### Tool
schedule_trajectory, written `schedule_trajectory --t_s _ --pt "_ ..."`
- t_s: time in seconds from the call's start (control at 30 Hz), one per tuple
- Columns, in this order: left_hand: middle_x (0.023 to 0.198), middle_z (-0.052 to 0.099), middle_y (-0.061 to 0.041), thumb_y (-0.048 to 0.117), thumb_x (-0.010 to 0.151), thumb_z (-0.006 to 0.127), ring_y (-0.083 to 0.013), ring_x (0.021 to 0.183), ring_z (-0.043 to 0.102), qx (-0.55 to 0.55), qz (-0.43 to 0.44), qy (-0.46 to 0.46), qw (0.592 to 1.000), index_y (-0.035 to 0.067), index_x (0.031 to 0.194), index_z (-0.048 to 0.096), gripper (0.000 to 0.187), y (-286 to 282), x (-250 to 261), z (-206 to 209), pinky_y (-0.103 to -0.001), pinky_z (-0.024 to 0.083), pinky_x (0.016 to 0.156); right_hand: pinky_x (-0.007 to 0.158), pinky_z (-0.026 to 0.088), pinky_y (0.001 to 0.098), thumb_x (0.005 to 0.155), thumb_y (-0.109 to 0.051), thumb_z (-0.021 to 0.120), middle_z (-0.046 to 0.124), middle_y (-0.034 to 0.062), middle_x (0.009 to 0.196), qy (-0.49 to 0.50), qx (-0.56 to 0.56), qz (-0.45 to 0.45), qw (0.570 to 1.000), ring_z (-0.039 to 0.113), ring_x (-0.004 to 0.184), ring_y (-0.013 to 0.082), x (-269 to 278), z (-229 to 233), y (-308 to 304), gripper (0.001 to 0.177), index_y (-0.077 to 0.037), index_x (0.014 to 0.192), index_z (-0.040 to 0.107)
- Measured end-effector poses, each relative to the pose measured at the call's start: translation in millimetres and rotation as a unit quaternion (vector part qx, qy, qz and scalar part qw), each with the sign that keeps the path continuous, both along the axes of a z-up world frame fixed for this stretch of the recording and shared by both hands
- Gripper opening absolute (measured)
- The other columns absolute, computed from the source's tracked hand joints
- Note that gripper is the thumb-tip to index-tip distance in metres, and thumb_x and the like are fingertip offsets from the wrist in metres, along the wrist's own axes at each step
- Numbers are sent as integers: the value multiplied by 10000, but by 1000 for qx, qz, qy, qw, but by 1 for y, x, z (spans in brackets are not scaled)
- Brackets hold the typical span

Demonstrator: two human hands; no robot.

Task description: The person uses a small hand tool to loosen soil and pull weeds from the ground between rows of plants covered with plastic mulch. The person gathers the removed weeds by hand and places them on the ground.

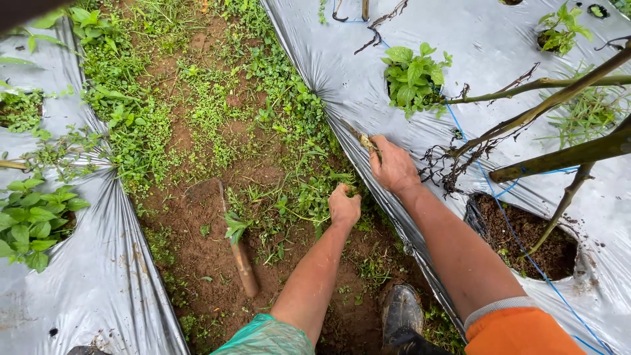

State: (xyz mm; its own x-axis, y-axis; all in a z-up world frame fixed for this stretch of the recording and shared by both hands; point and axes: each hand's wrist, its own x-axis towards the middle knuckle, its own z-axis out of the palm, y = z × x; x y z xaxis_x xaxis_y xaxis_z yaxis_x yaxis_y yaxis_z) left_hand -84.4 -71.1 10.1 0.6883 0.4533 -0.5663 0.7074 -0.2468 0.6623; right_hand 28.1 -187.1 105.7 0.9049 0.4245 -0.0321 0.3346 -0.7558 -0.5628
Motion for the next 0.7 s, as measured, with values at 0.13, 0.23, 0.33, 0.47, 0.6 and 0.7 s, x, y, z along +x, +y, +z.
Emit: schedule_trajectory --t_s 0.13,0.23,0.33,0.47,0.6,0.7 --pt "1314 630 -202 300 949 750 -435 1291 616 -42 -16 -22 999 107 1371 629 480 -3 0 1 -567 555 998 843 566 612 989 -280 454 732 210 1099 0 14 1 1000 711 939 500 -4 -3 -3 371 -194 1337 551" --pt "1307 683 -157 360 885 814 -397 1293 628 -42 -13 -34 998 164 1307 679 485 -10 5 -4 -539 544 1036 838 564 619 994 -293 456 728 216 1087 -9 2 2 1000 709 935 500 -3 1 -5 366 -190 1331 556" --pt "1108 726 -160 259 868 830 -404 1155 695 21 -9 -64 998 151 1104 743 274 -15 10 -16 -514 577 928 860 553 619 1006 -286 446 730 213 1091 0 8 3 1000 709 958 490 -3 7 -5 339 -192 1310 562" --pt "1046 741 -178 185 914 763 -396 1078 728 25 -16 -45 999 124 1026 736 131 -17 14 6 -499 594 838 865 559 602 1000 -299 452 733 198 1096 10 3 2 1000 712 971 476 -3 11 -4 342 -199 1307 566" --pt "1089 731 -223 119 960 723 -420 1077 735 35 -66 -31 997 75 1094 712 141 -4 17 27 -515 618 832 877 556 602 993 -303 448 730 197 1104 21 -5 0 1000 709 986 474 -2 10 -1 362 -204 1323 560" --pt "1164 738 -177 187 969 697 -395 1134 719 111 -163 -32 980 132 1141 712 181 26 13 15 -551 630 897 875 563 579 999 -306 450 734 189 1101 16 -7 -1 1000 715 983 459 -2 12 -1 356 -205 1320 566"
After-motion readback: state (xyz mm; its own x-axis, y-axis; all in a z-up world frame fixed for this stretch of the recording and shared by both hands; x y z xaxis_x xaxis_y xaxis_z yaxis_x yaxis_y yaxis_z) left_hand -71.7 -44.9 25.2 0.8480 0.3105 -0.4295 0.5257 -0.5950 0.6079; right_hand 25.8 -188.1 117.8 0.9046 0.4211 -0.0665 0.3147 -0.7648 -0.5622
